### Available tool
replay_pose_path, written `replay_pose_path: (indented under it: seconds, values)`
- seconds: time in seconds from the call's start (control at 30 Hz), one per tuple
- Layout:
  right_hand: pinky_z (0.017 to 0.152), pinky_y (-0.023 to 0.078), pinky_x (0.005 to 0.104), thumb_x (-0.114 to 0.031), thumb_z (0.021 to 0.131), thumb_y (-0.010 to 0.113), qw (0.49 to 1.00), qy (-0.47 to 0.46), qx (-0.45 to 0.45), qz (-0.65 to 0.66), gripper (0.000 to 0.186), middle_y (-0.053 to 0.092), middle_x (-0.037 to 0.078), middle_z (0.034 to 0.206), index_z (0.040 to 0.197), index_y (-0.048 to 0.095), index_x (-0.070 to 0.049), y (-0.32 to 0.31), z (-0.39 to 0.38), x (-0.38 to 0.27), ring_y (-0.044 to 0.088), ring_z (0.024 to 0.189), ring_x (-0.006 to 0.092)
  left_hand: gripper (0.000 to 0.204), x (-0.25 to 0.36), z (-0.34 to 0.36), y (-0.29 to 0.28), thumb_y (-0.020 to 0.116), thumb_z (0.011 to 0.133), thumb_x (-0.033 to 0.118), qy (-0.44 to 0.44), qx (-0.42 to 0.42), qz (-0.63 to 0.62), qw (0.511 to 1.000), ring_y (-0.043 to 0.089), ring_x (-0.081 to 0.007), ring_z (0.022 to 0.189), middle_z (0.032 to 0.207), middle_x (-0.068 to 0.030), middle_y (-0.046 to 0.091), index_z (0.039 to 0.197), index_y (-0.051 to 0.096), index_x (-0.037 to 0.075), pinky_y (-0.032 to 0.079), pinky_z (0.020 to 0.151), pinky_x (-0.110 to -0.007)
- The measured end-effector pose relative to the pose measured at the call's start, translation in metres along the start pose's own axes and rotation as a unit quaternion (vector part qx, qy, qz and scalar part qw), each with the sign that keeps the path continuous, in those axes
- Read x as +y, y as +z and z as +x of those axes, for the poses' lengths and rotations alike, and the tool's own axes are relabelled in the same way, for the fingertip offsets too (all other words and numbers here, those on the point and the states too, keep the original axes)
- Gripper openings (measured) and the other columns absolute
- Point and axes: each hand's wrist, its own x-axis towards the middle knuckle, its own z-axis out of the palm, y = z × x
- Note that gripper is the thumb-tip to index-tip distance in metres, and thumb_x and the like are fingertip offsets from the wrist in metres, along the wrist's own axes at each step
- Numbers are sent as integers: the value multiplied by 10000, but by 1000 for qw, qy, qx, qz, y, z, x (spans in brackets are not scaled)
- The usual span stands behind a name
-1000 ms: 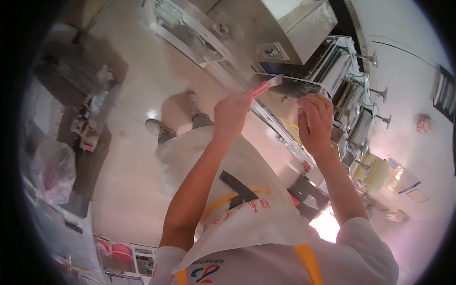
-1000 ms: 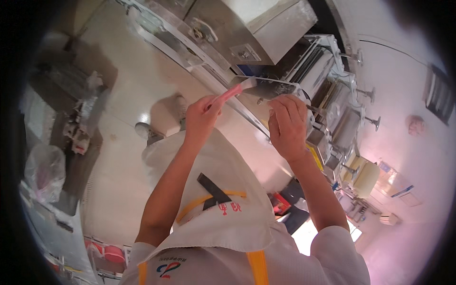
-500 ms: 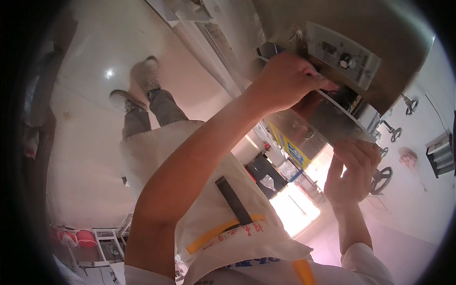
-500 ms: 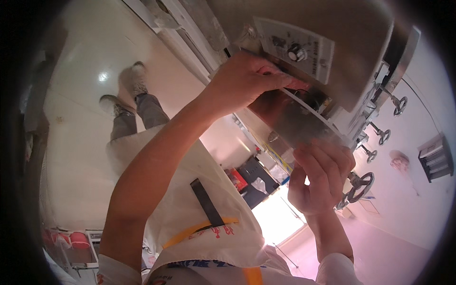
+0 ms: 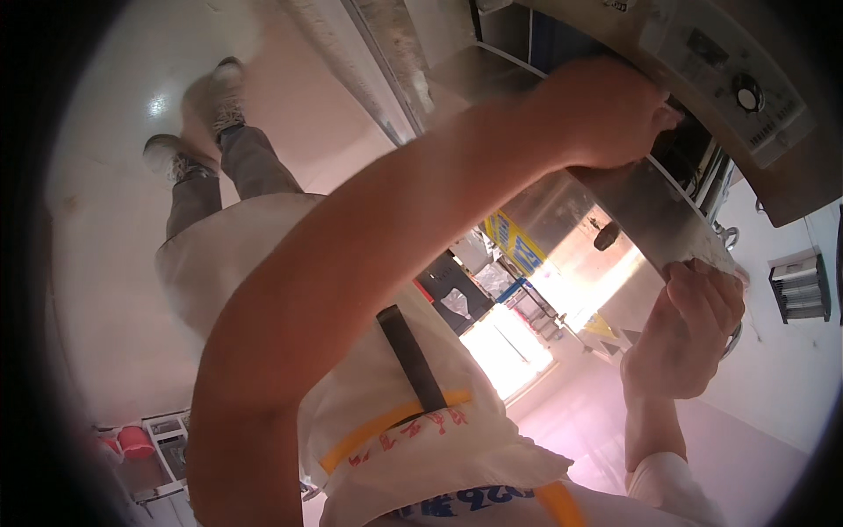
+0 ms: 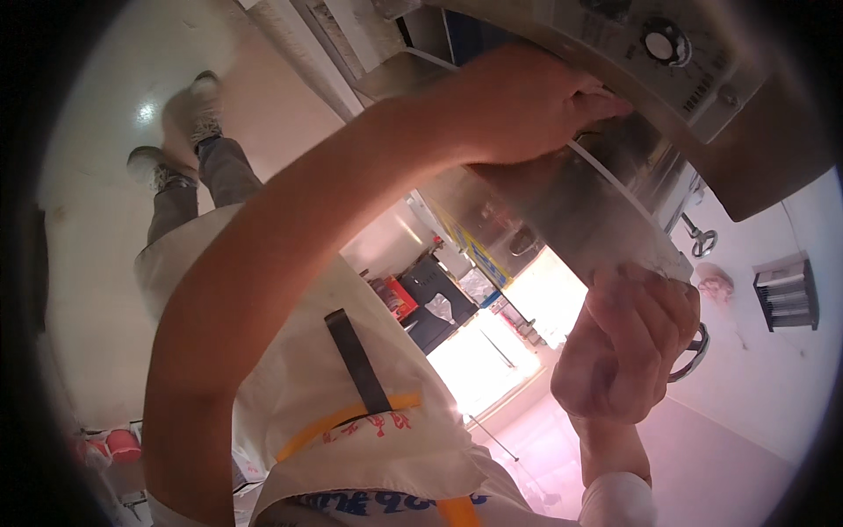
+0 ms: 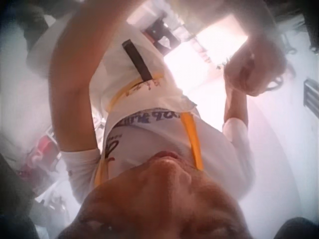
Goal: The person operates a dough sheeter, feeding a sheet of dough through the rollers and adjusting the machine's settings. They repeatedly pass the dough through the machine to flatten it, occasionally using a scraper to clean the equipment.
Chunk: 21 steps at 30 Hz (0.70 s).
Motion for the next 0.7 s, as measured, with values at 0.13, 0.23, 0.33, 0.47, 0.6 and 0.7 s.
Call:
replay_pose_path:
  seconds: [0.13,0.23,0.33,0.47,0.6,0.7]
  values:
    - [1003,429,460,48,914,636,999,6,-21,-41,278,698,82,1151,1146,631,-106,-1,-4,-1,602,1087,285,349,-8,13,0,514,1052,414,-2,-22,7,1000,725,-318,994,1054,-119,764,1155,755,183,571,861,-414]
    - [1024,414,478,51,909,619,999,6,-38,-27,316,687,64,1185,1166,612,-134,-3,-11,2,590,1121,283,361,-6,18,-7,541,996,365,-38,-71,0,997,717,-328,1037,1121,-137,753,1175,744,126,551,914,-423]
    - [1029,406,495,51,895,612,996,26,-83,-31,351,674,54,1204,1183,594,-151,-11,-9,0,580,1142,285,380,-8,21,-5,559,967,345,-27,-84,-25,996,707,-330,1072,1161,-143,744,1187,737,92,534,950,-423]
    - [1048,378,511,8,895,593,990,38,-123,-49,316,663,33,1193,1142,571,-188,-17,-7,-2,567,1136,288,394,-38,69,48,559,977,362,133,27,21,990,696,-320,1109,1187,-140,738,1212,730,96,521,986,-415]
    - [1051,360,524,-41,896,564,983,59,-158,-79,265,658,17,1187,1093,554,-218,-22,-14,1,562,1109,294,390,-36,81,55,561,978,362,133,7,44,990,698,-320,1101,1181,-138,739,1210,731,99,524,978,-415]
    - [1023,374,514,-54,862,558,982,70,-148,-95,253,671,15,1140,1050,562,-223,-24,-24,1,564,1080,292,386,-37,71,55,562,979,362,119,-11,50,992,699,-320,1095,1176,-136,740,1209,732,102,526,972,-416]
